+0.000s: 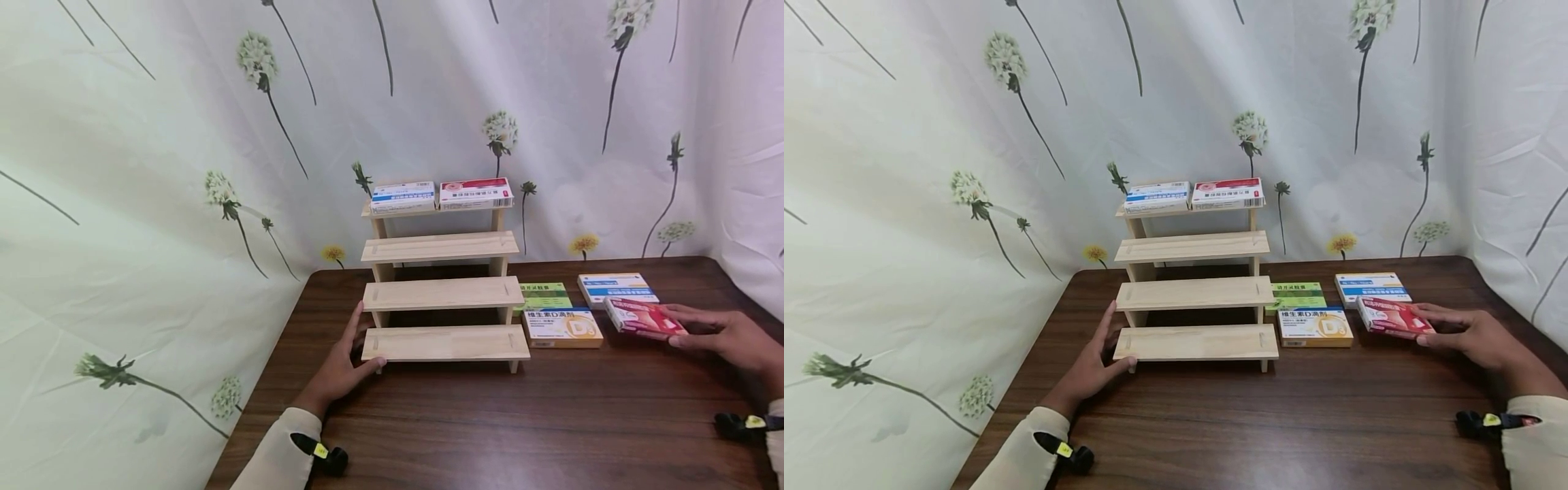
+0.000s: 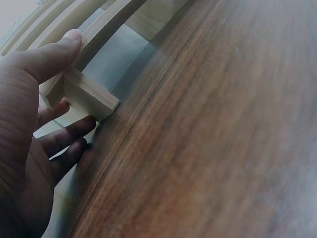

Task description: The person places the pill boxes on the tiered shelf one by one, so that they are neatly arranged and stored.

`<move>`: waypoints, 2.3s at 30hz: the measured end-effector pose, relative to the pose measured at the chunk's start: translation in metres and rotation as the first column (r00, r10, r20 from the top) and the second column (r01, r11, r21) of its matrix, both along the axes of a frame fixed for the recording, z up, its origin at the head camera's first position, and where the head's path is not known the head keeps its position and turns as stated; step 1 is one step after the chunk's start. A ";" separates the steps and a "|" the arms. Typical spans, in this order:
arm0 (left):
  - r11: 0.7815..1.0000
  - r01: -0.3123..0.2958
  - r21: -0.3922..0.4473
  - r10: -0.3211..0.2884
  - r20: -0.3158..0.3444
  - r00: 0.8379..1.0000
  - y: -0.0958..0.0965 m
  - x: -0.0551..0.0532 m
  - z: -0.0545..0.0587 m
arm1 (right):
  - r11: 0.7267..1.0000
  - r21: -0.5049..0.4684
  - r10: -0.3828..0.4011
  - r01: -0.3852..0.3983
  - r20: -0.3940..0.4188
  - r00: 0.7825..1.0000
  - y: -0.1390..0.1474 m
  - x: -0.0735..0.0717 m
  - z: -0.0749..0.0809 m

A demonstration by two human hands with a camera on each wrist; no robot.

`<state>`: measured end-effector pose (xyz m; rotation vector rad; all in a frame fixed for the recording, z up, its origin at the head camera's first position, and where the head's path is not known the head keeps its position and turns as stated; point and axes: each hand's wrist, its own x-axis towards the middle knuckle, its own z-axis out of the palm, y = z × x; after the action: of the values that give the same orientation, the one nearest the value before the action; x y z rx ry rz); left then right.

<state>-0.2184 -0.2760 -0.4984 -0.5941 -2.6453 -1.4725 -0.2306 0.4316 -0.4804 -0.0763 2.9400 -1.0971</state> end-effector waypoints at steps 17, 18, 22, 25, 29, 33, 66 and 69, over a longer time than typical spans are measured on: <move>1.000 -0.021 -0.004 0.021 0.013 1.000 0.000 0.001 0.001 | 1.000 0.007 0.006 -0.006 0.006 1.000 -0.004 -0.005 0.025; 1.000 -0.022 -0.009 0.022 0.012 1.000 0.000 0.001 0.001 | 1.000 -0.004 0.008 -0.008 -0.013 1.000 -0.004 -0.005 0.025; 1.000 -0.024 -0.016 0.024 0.020 1.000 0.000 -0.001 0.000 | 0.998 -0.060 0.009 -0.011 -0.034 0.999 -0.005 -0.005 0.026; 1.000 -0.021 -0.009 0.021 0.018 1.000 0.000 0.000 0.000 | 0.997 -0.082 0.000 -0.001 -0.018 1.000 -0.008 -0.007 0.032; 1.000 -0.013 -0.007 0.013 0.010 1.000 0.000 0.000 0.001 | 0.993 -0.114 -0.023 0.020 -0.019 1.000 -0.010 -0.010 0.040; 1.000 -0.011 -0.003 0.011 0.006 1.000 0.000 0.000 0.001 | 0.992 -0.127 -0.024 0.017 -0.050 0.998 -0.013 -0.012 0.052; 1.000 -0.015 -0.005 0.015 0.019 1.000 0.001 0.002 -0.002 | 0.984 0.137 0.126 -0.115 -0.076 0.989 -0.087 -0.046 0.175; 1.000 -0.016 0.000 0.016 0.023 1.000 0.001 0.003 -0.003 | 0.985 0.111 0.142 -0.135 -0.061 0.988 -0.096 -0.049 0.179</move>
<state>-0.2159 -0.2752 -0.5012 -0.5575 -2.6612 -1.4841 -0.2801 0.3357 -0.3018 -0.3185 2.9926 -0.9361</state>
